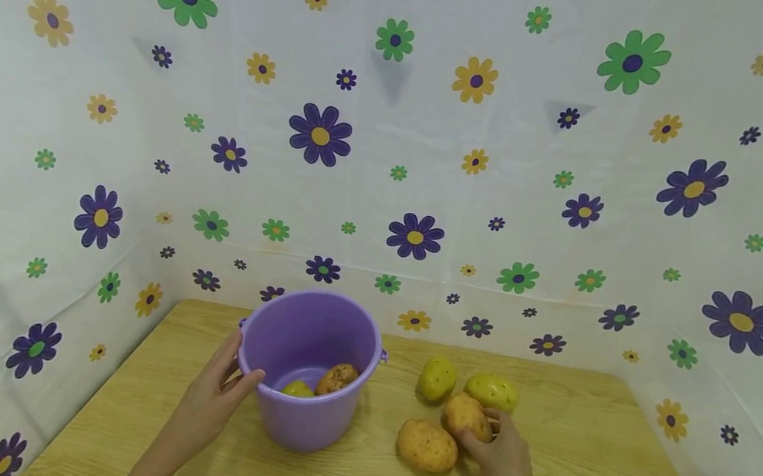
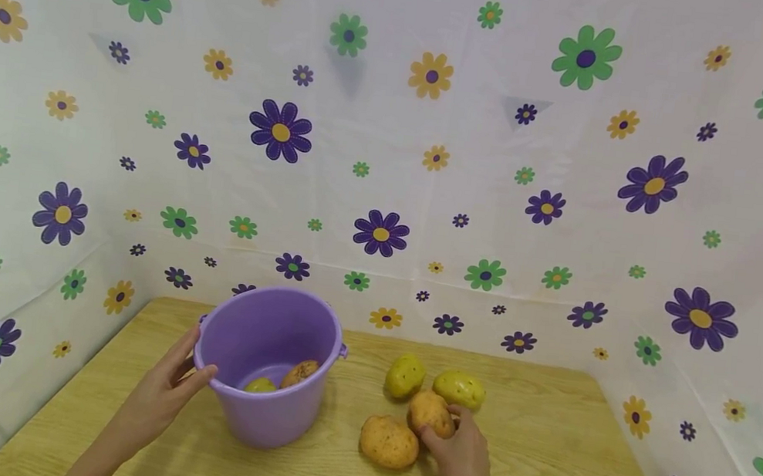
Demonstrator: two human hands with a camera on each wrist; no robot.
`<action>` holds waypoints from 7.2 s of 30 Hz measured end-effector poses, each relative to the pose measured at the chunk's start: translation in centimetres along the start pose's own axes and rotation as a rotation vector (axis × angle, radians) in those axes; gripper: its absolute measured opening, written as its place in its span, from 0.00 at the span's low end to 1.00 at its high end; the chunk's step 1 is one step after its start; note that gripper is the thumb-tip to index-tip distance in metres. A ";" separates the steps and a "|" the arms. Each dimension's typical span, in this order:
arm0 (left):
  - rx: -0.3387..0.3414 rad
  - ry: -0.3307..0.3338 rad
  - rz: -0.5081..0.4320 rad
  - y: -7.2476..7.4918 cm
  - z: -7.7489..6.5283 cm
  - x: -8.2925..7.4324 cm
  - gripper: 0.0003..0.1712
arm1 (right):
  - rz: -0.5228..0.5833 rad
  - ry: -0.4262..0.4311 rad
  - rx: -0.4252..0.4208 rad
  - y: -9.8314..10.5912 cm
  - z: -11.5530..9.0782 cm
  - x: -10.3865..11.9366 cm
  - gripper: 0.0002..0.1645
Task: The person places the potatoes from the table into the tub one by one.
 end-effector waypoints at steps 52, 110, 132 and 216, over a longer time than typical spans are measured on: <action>0.013 -0.001 -0.007 0.1 0.1 0.0 0.48 | 0.060 0.081 -0.059 8.6 1.1 8.7 0.47; 0.007 -0.008 -0.038 0.0 0.2 -0.1 0.47 | 0.259 0.329 0.109 -2.8 -0.2 21.7 0.32; 0.004 -0.012 -0.016 0.1 0.0 0.0 0.47 | 0.180 0.383 0.196 -7.7 -2.1 24.6 0.37; 0.010 -0.016 -0.033 -0.1 0.2 -0.1 0.46 | 0.212 0.425 0.021 3.0 -0.4 14.5 0.24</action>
Point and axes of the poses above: each hand's wrist, its own z-axis towards the middle knuckle, its own y-axis out of the back of the hand, x = y × z, the point moved 4 cm from there along z, towards the middle knuckle, and after that the axes turned 3 degrees about z, right-handed, at the moved point
